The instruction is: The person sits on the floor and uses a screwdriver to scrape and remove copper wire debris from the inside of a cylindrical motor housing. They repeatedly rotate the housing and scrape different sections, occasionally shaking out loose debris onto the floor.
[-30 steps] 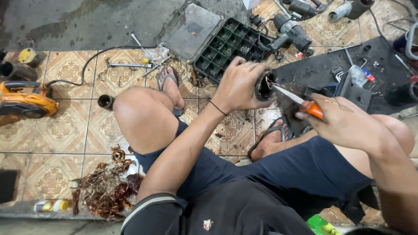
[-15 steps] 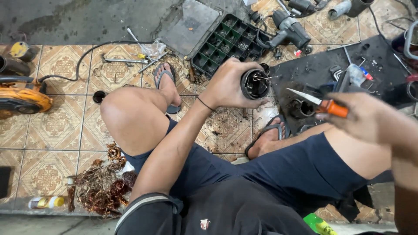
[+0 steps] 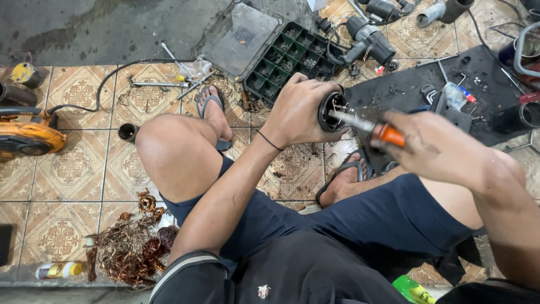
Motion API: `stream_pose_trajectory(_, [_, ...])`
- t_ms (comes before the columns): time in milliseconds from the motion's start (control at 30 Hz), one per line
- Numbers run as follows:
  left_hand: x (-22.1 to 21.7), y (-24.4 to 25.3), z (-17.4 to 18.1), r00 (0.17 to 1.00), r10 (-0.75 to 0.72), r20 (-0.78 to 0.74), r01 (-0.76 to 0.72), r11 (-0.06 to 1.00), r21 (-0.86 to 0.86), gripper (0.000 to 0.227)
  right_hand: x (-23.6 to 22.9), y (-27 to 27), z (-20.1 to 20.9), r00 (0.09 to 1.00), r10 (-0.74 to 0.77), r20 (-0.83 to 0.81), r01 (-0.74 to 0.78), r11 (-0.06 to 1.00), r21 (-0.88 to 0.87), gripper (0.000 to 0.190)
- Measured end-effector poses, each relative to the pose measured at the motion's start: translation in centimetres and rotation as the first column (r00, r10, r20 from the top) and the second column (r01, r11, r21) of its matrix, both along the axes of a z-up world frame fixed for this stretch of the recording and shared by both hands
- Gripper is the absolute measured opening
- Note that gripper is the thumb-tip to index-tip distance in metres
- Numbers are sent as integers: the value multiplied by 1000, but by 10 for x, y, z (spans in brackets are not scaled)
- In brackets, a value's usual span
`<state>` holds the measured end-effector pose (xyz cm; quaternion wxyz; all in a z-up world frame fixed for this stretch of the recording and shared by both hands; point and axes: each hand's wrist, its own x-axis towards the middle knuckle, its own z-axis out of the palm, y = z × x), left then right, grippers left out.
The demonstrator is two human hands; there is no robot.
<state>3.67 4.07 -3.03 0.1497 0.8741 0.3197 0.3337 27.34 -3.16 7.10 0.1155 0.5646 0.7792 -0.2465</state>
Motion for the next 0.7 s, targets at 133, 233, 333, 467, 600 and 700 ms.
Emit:
stream_pose_trajectory(133, [-4, -3, 15, 996, -9, 93, 18, 995, -94, 68, -8, 6, 17, 984, -177, -29, 177, 984, 19, 13])
stream_pose_trajectory(233, [-8, -5, 30, 986, -16, 167, 39, 990, -136, 58, -8, 15, 23, 977, -208, -41, 211, 975, 70, 10])
stream_pose_trajectory(333, [-12, -6, 38, 961, -44, 274, 86, 986, -143, 49, -11, 23, 34, 910, -411, -45, 413, 910, 28, 20])
stream_pose_trajectory(467, [-6, -5, 31, 973, -23, 232, 62, 984, -165, 55, -2, 26, 20, 940, -339, -37, 341, 935, 99, 11])
stream_pose_trajectory(600, [-5, -4, 21, 974, 45, 223, 4, 977, -214, 57, -4, 20, 28, 952, -303, 47, 302, 953, 21, 19])
stream_pose_trajectory(700, [-7, 0, 21, 971, 63, 229, -12, 976, -217, 46, -9, 3, 25, 976, -169, 139, 179, 982, -60, 33])
